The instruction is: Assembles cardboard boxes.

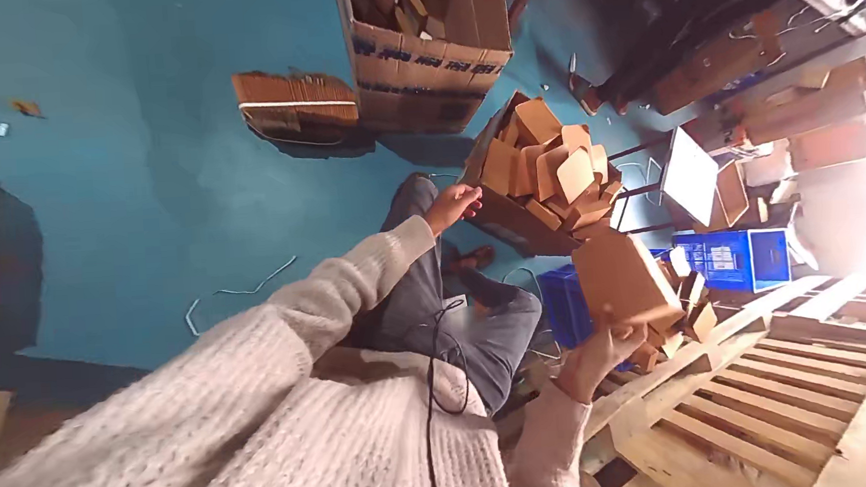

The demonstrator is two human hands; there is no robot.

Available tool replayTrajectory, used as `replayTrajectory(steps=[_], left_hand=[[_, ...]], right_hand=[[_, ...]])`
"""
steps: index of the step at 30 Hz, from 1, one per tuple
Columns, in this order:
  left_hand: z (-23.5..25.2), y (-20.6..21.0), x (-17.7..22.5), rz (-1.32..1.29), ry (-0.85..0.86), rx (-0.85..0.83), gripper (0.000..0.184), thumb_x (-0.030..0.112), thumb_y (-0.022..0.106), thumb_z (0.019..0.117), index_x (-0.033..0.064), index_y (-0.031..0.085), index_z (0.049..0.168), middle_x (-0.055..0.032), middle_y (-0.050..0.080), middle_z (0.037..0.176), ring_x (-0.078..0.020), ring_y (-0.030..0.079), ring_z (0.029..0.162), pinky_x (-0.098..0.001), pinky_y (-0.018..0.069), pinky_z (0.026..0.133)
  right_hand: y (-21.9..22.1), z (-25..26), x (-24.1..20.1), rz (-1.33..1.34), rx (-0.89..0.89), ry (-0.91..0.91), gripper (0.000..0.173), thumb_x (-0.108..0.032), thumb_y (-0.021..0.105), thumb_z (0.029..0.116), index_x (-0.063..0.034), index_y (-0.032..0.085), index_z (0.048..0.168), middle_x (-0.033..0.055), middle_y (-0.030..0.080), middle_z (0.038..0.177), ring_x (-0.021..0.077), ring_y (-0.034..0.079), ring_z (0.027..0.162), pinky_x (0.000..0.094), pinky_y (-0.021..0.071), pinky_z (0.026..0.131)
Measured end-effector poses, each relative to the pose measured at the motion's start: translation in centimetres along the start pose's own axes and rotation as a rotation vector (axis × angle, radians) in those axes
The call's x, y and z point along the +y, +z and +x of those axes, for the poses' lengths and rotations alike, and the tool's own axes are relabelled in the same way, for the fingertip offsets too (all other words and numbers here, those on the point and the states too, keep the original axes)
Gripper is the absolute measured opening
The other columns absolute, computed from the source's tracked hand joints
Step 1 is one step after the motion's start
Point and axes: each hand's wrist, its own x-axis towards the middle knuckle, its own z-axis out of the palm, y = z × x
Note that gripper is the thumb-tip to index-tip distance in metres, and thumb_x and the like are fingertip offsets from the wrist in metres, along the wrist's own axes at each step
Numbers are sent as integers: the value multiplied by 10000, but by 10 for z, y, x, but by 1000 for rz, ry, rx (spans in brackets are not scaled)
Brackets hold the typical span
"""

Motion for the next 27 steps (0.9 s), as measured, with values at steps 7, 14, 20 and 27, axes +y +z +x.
replayTrajectory(steps=[7, 14, 20, 27], left_hand=[[106, 1, -119, -121, -426, -65, 560, 395, 436, 1094, -54, 457, 1428, -252, 566, 1321, -283, 589, 1095, -428, 468, 949], [115, -26, -106, -281, -411, 43, 484, 352, 426, 1102, -28, 509, 1390, -191, 616, 1274, -219, 624, 1048, -376, 498, 906], [123, -40, -109, -316, -448, 45, 495, 353, 424, 1101, -32, 498, 1403, -212, 601, 1314, -244, 617, 1105, -386, 490, 927], [131, -39, -118, -309, -455, 49, 489, 383, 444, 1090, -8, 539, 1368, -187, 639, 1261, -230, 640, 1081, -392, 506, 933]], right_hand=[[165, 175, -63, -833, -450, -921, 412, -152, 632, 948, -59, 647, 1349, 300, 486, 1471, 491, 391, 1418, 617, 286, 1180], [405, 310, -38, -1083, -1139, -997, 470, 12, 682, 902, -23, 607, 1365, 350, 512, 1378, 589, 452, 1295, 735, 395, 1017], [519, 231, -83, -2064, -1368, -367, 485, 106, 567, 971, 70, 492, 1450, 362, 425, 1502, 519, 369, 1429, 603, 283, 1158], [530, 372, 77, -1713, -1124, -665, 806, 47, 716, 806, -46, 415, 1548, 351, 211, 1620, 614, 160, 1474, 848, 266, 1019]])
